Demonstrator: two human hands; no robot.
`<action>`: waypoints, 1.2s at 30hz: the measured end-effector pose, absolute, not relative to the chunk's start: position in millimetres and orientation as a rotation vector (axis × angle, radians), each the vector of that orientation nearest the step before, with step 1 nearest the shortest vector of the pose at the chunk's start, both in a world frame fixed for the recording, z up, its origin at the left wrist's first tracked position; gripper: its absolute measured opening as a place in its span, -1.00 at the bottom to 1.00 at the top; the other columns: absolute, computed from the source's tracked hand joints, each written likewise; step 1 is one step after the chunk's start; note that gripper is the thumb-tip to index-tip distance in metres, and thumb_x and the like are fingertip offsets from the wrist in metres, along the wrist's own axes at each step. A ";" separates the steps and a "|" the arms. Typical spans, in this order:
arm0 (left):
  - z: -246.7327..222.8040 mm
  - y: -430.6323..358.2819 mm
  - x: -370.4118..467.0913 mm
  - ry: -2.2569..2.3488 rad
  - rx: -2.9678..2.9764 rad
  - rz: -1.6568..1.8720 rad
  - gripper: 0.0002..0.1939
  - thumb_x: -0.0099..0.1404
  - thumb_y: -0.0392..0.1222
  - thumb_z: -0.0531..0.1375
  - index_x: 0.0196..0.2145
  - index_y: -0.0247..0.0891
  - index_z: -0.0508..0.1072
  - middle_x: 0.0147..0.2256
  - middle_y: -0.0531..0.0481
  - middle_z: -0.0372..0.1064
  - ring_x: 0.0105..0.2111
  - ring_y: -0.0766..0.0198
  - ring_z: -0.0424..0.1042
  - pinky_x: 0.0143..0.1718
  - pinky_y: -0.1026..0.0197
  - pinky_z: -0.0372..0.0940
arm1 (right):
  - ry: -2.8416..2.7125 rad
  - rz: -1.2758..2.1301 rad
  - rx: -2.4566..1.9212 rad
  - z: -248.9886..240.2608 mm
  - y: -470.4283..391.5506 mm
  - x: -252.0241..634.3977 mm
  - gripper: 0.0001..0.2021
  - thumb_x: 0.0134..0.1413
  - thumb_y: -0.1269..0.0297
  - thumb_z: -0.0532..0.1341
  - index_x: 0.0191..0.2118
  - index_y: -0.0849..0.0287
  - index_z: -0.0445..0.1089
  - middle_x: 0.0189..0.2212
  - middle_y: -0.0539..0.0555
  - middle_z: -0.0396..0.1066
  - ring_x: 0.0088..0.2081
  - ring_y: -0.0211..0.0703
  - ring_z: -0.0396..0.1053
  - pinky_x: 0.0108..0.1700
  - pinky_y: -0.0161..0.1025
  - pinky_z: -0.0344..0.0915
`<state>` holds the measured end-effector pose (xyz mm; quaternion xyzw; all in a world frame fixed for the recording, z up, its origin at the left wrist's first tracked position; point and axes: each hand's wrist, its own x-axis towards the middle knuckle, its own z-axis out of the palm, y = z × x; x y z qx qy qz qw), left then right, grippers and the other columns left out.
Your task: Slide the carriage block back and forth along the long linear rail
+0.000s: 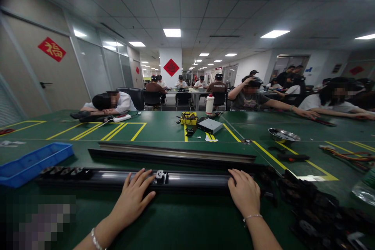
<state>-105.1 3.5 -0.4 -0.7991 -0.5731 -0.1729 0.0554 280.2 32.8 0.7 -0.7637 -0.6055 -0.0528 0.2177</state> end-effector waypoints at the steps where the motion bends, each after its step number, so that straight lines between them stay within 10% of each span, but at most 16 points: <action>1: 0.0 3.3 -104.6 -1.740 -2.430 -0.520 -0.54 0.33 0.07 -0.05 0.14 -0.02 0.23 0.20 -0.01 0.15 0.24 0.04 -0.02 0.21 -0.28 -0.20 | -1.675 -0.143 -2.116 1.2 32.6 279.9 -0.53 0.10 0.13 -0.12 0.00 0.01 0.40 0.07 -0.01 0.35 0.14 0.00 0.16 0.10 0.08 0.10; 36: 5.3 -2.4 -78.1 -1.736 -2.467 -0.426 -0.44 0.24 -0.09 0.08 0.20 -0.10 0.15 0.22 -0.07 0.12 0.23 0.02 0.02 0.22 -0.27 -0.21 | -1.686 -0.167 -2.123 3.1 31.2 276.2 -0.54 0.11 0.13 -0.13 0.00 -0.01 0.40 0.06 -0.01 0.36 0.13 -0.01 0.17 0.09 0.08 0.10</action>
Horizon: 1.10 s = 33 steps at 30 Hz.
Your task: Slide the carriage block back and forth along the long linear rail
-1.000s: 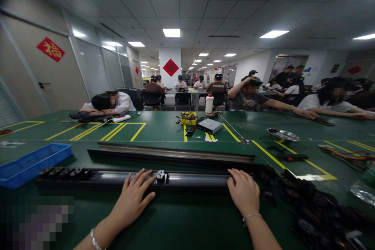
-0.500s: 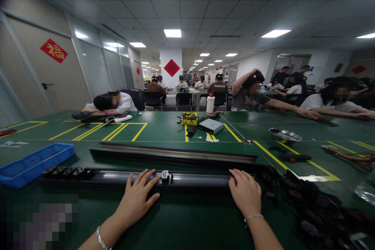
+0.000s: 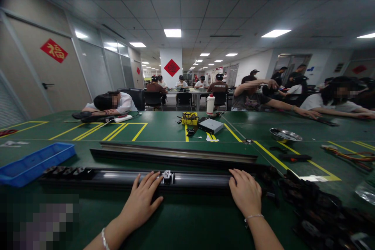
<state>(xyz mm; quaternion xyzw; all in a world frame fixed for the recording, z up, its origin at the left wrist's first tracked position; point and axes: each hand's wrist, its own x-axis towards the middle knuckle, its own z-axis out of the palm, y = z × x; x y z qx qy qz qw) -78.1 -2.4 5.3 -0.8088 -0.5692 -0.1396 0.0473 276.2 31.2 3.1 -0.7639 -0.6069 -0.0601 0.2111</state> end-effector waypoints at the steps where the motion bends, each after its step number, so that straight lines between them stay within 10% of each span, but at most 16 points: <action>1: 5.4 -2.7 -77.1 -1.733 -2.470 -0.423 -0.43 0.23 -0.10 0.08 0.20 -0.10 0.14 0.21 -0.07 0.12 0.23 0.02 0.02 0.22 -0.26 -0.21 | -1.689 -0.172 -2.119 2.4 31.3 276.5 -0.54 0.11 0.13 -0.12 -0.01 -0.01 0.40 0.06 -0.01 0.36 0.13 -0.01 0.17 0.09 0.08 0.11; 33: 9.9 -4.1 -45.7 -1.787 -2.416 -0.486 -0.48 0.23 -0.07 0.07 0.16 0.03 0.18 -0.10 -0.05 0.37 -0.06 0.02 0.29 0.13 -0.39 -0.22 | -1.681 -0.211 -2.103 1.3 31.3 273.7 -0.55 0.11 0.17 -0.12 -0.02 0.00 0.41 0.05 0.00 0.37 0.11 -0.03 0.18 0.08 0.04 0.10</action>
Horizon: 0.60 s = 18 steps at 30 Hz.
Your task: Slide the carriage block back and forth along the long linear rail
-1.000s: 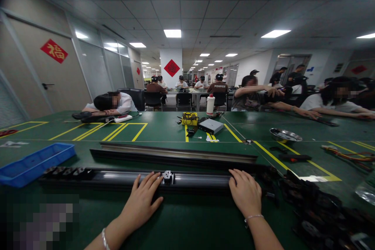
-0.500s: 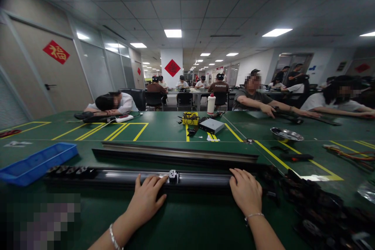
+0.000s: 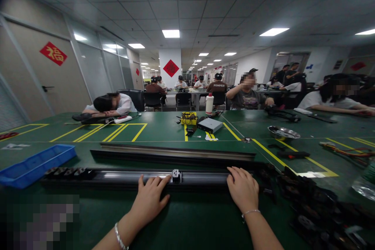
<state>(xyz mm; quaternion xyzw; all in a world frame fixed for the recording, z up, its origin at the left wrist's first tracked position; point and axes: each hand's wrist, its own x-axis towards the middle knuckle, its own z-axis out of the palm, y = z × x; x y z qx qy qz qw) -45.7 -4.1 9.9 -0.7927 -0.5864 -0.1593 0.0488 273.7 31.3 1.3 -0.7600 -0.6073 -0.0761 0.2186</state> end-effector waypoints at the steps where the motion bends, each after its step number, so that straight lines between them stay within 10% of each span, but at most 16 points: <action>1: 10.2 -4.2 -45.0 -1.794 -2.408 -0.483 -0.49 0.23 -0.07 0.07 0.15 0.03 0.19 -0.11 -0.06 0.38 -0.07 0.01 0.29 0.12 -0.39 -0.22 | -1.677 -0.215 -2.102 1.3 31.1 273.3 -0.55 0.10 0.18 -0.11 -0.02 0.00 0.41 0.05 -0.01 0.37 0.11 -0.04 0.18 0.08 0.04 0.09; 18: 12.2 -1.5 -38.0 -1.827 -2.383 -0.386 -0.47 0.20 -0.08 0.07 0.15 -0.02 0.20 -0.10 -0.10 0.38 -0.09 -0.03 0.32 0.09 -0.46 -0.21 | -1.665 -0.129 -2.125 5.6 29.5 271.3 -0.53 0.11 0.15 -0.14 0.01 0.00 0.39 0.07 -0.02 0.34 0.14 -0.03 0.15 0.11 0.05 0.06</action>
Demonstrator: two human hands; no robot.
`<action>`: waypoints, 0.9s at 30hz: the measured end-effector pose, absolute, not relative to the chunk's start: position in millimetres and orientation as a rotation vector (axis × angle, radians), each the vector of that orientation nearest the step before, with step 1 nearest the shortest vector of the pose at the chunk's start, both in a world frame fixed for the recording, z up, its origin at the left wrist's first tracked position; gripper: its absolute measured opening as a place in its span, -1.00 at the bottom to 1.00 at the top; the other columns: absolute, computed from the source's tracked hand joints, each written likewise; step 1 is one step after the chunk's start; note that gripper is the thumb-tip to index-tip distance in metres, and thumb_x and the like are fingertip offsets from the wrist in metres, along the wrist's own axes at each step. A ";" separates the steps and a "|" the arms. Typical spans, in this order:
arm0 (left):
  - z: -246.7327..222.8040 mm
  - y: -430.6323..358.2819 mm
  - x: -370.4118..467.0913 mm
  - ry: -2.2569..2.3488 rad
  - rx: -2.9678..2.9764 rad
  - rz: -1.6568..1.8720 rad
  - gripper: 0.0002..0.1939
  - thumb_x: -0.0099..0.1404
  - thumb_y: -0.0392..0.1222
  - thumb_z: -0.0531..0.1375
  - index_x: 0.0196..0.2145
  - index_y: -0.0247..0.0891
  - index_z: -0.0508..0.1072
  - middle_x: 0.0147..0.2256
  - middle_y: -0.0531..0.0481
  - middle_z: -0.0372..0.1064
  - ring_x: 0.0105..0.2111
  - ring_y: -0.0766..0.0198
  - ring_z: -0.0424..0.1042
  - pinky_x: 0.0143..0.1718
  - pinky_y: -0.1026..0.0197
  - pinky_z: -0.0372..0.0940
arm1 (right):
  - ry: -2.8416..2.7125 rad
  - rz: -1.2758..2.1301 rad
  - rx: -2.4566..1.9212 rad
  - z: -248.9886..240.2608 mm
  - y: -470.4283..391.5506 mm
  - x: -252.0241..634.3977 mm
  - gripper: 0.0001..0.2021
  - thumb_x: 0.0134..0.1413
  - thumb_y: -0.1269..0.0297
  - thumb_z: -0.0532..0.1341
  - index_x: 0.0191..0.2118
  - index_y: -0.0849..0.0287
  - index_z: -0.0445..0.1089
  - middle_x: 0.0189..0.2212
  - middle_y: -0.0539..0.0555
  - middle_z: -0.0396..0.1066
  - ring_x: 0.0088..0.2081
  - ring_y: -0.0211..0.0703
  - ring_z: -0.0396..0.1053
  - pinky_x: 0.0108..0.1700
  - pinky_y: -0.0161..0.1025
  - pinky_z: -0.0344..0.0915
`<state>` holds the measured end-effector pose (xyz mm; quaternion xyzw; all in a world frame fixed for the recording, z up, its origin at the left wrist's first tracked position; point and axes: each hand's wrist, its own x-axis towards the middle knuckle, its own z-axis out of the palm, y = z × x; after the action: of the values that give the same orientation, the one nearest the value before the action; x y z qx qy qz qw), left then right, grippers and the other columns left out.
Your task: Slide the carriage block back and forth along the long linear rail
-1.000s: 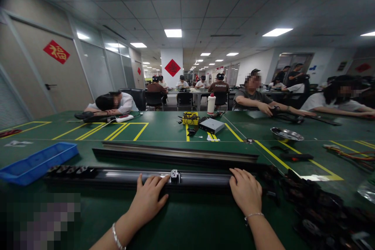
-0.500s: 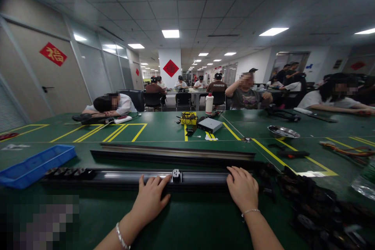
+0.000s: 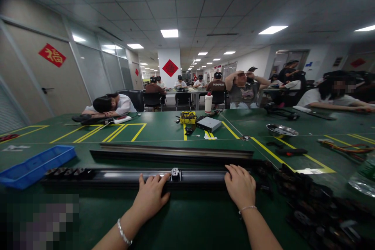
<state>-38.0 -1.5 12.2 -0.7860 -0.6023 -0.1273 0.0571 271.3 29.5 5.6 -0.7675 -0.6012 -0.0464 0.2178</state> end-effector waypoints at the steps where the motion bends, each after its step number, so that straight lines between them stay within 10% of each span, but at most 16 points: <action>1: 12.7 -1.6 -37.4 -1.828 -2.382 -0.383 -0.47 0.20 -0.08 0.07 0.15 -0.03 0.20 -0.09 -0.11 0.38 -0.08 -0.03 0.32 0.09 -0.46 -0.22 | -1.661 -0.132 -2.124 6.0 29.0 270.6 -0.53 0.11 0.16 -0.13 0.01 0.00 0.39 0.07 -0.02 0.35 0.14 -0.03 0.15 0.12 0.05 0.05; 27: 17.1 -2.1 -24.9 -1.838 -2.400 -0.308 -0.45 0.20 -0.05 0.08 0.15 -0.09 0.18 -0.07 -0.08 0.35 -0.03 0.04 0.28 0.15 -0.20 -0.11 | -1.639 -0.215 -2.076 4.3 29.9 268.3 -0.58 0.09 0.23 -0.08 -0.05 -0.01 0.43 0.03 0.00 0.38 0.10 -0.04 0.19 0.09 0.03 0.10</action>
<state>-24.9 -2.1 17.1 -0.7887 -0.6042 -0.1013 0.0515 268.3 29.9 4.3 -0.7591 -0.5994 -0.0786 0.2414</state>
